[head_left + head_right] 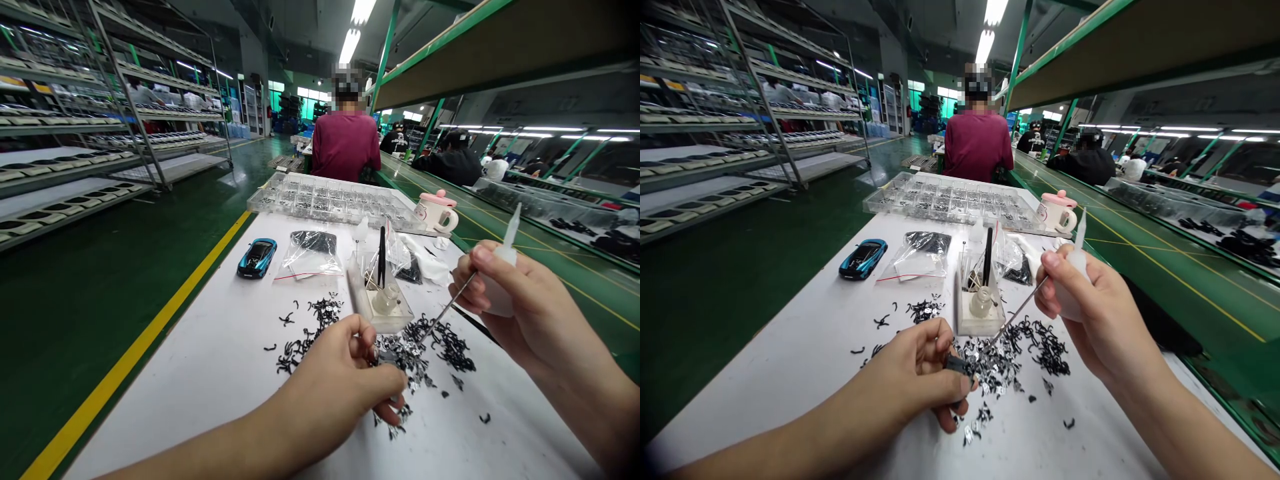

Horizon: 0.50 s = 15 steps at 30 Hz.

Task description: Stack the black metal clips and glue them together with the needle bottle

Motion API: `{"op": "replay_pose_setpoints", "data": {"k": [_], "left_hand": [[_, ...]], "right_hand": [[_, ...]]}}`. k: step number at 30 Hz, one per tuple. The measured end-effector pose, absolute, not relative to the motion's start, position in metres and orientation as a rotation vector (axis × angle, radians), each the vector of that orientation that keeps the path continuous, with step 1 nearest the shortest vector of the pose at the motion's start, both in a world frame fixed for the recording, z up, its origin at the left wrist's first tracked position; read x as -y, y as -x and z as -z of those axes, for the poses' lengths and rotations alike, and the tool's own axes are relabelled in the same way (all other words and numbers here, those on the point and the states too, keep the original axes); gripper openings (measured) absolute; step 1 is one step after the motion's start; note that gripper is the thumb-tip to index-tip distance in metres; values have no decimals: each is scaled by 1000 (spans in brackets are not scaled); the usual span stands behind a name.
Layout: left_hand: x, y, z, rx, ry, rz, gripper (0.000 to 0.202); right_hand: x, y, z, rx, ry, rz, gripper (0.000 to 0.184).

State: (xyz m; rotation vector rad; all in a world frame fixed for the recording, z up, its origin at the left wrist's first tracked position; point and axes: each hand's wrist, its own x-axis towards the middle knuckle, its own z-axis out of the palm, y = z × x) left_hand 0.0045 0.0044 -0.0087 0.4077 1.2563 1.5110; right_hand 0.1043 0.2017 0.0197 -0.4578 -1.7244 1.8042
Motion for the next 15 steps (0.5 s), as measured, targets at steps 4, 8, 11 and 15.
{"op": "replay_pose_setpoints", "data": {"k": [4,8,11,15], "left_hand": [[-5,-4,9,-1265,-408,-1507,38],[-4,-3,8,-1271,-412,-1488,36],[-3,-2,6,-1285,-426,-1473,36],[-1,-2,3,-1330,-460,-1469,34]], "right_hand": [[-204,-102,-20,1747,452,-1742,41],[-209,-98,-19,1700,418,-1567,35],[-213,-95,-14,1724,391,-1405,32],[-204,-94,-8,1951,416,-1250,28]]}}
